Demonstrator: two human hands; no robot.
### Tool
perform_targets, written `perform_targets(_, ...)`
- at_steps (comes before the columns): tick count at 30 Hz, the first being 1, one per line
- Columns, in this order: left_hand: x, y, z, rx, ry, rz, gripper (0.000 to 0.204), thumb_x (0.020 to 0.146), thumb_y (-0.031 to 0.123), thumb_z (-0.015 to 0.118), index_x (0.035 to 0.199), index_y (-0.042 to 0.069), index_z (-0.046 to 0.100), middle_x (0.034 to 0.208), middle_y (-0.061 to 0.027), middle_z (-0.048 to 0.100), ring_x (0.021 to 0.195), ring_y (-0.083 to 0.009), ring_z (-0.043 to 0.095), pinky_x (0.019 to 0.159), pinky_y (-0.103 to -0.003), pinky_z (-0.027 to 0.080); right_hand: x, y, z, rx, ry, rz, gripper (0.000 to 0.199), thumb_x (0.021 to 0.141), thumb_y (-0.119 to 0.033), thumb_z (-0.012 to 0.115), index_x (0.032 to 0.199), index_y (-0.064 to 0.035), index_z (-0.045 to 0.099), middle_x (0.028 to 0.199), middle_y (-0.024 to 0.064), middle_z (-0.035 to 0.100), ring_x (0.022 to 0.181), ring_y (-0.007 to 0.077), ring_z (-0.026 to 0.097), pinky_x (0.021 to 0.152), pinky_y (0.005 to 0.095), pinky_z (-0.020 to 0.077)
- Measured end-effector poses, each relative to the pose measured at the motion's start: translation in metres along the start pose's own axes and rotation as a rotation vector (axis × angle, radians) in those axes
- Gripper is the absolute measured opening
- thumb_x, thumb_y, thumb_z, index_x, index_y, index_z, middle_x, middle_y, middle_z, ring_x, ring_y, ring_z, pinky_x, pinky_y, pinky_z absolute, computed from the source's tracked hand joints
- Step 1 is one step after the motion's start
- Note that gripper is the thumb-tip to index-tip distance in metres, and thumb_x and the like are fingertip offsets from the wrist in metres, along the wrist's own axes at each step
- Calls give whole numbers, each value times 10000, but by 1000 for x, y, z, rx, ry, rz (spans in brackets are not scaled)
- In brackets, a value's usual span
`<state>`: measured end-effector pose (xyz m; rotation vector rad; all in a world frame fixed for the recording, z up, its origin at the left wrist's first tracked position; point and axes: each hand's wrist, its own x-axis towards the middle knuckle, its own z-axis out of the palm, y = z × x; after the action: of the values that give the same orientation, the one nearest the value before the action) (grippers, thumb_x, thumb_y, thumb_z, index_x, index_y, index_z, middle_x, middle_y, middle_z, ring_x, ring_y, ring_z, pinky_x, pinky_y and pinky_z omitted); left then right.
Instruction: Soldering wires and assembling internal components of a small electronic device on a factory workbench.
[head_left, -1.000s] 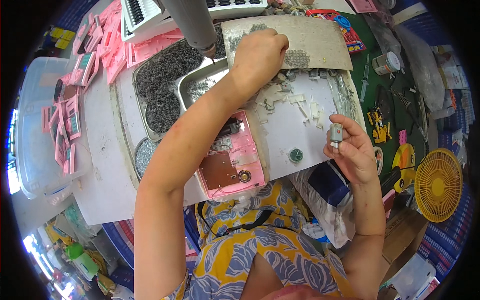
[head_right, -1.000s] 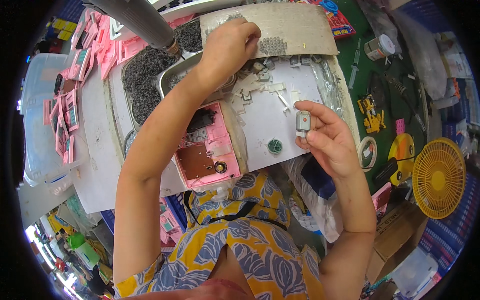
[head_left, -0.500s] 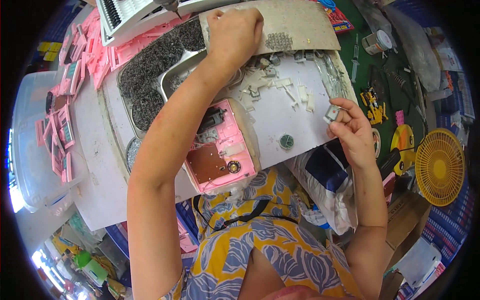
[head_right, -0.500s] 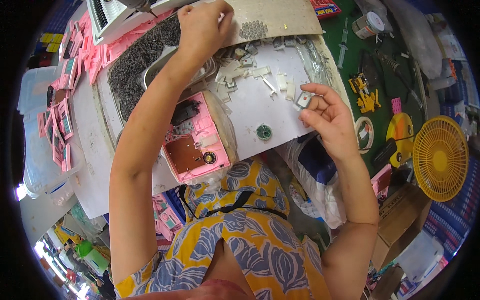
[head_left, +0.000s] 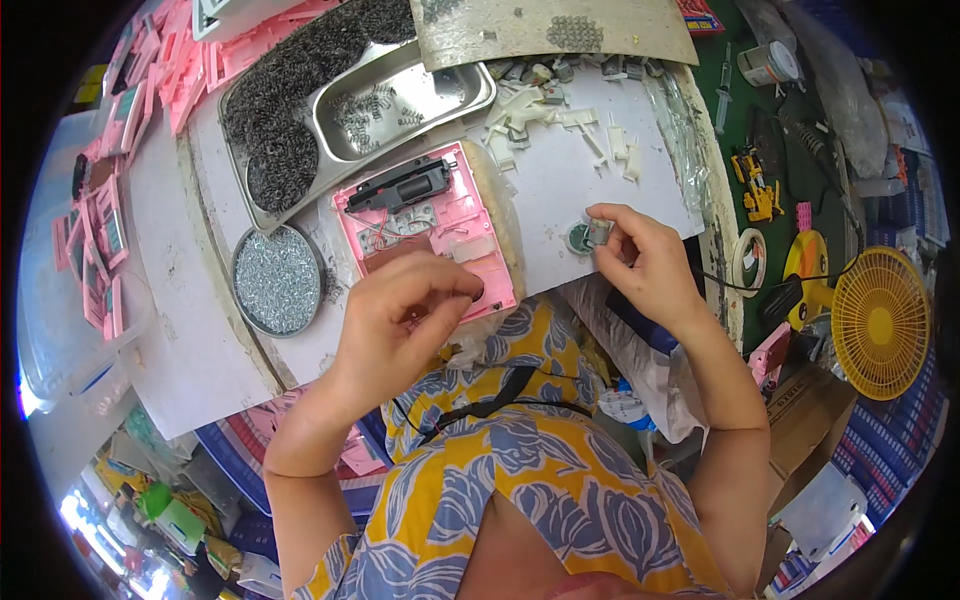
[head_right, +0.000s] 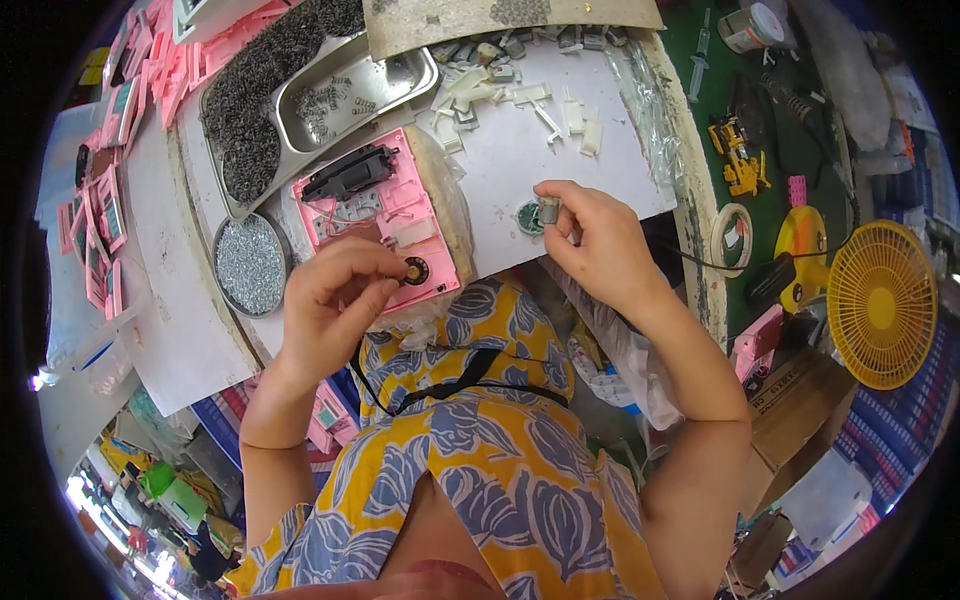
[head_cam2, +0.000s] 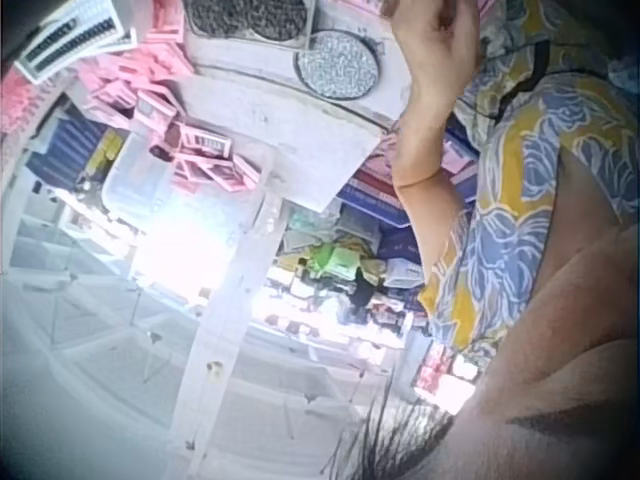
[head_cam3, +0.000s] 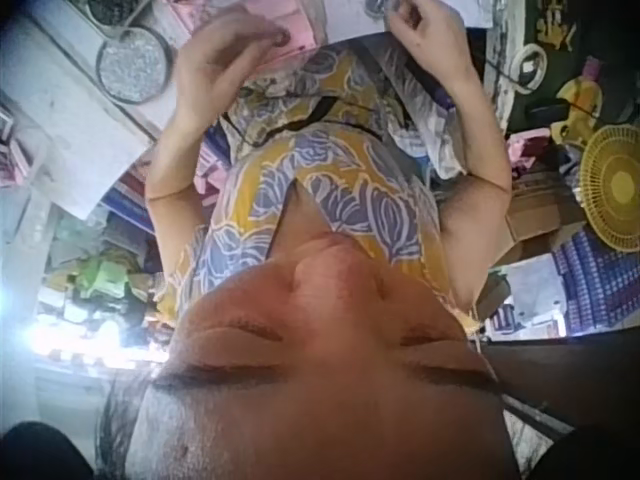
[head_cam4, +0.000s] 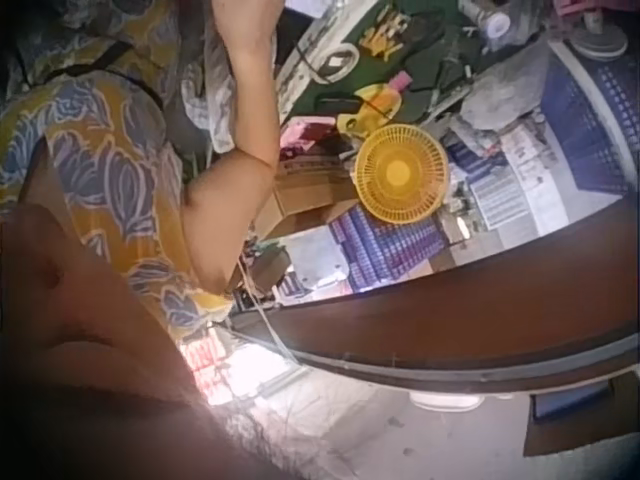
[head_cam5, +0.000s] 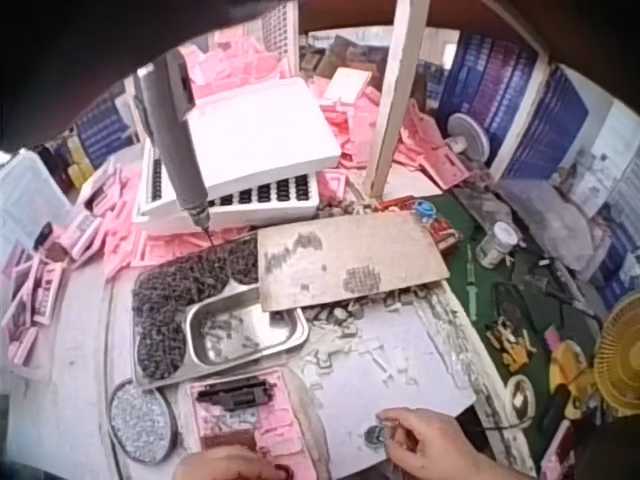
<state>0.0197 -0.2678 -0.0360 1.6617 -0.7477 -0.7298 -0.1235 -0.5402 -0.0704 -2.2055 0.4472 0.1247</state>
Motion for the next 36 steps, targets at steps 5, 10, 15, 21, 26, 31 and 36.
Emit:
perform_targets(5,-15,-11,7,140,40,183,183,845,-68,712,1011,5,740,962,-139,700,863,-265,700,727,-327,566,5,-13,17,-366,102,-218,355,773,-25,644,1128,-30,642,855,161,662,831,353,637,736,467,509)
perform_targets(10,-24,-16,15,64,59,146,231,852,-79,709,1068,3,713,980,-120,694,875,-221,701,750,-310,567,5,-18,16,-373,92,-128,360,763,-32,664,1123,-31,652,816,157,648,765,366,628,720,467,516)
perform_targets(15,-33,-23,22,-230,71,-97,346,910,-67,702,1225,2,576,1070,-57,679,963,-105,668,839,-254,549,-11,-59,24,733,-39,45,448,883,29,717,1317,10,608,815,-76,548,713,-12,493,643,152,376)
perform_targets(21,-30,-24,23,-245,117,-110,338,899,-60,733,1182,18,564,1054,-52,671,968,-94,667,837,-229,550,-4,-67,61,1077,-296,87,471,902,34,698,1356,23,572,848,-44,552,750,4,496,679,159,389)
perform_targets(26,-31,-24,22,-260,130,-76,337,900,-54,735,1182,13,562,1053,-54,670,976,-96,667,840,-233,555,1,-69,62,953,-349,77,468,902,18,697,1354,20,574,840,-47,537,745,4,494,674,169,395)
perform_targets(31,-33,-31,31,-392,216,-27,288,876,-53,729,1120,1,586,999,-81,663,891,-140,695,787,-285,601,-9,-73,69,671,-151,-108,484,878,19,715,1343,10,579,832,-10,572,728,57,547,662,201,449)
perform_targets(36,-30,-38,18,113,203,322,289,837,-95,755,1040,25,589,964,-115,703,877,-201,698,767,-319,577,-1,-77,65,256,11,-520,456,789,14,780,1222,-12,638,925,110,680,739,217,659,660,308,541)
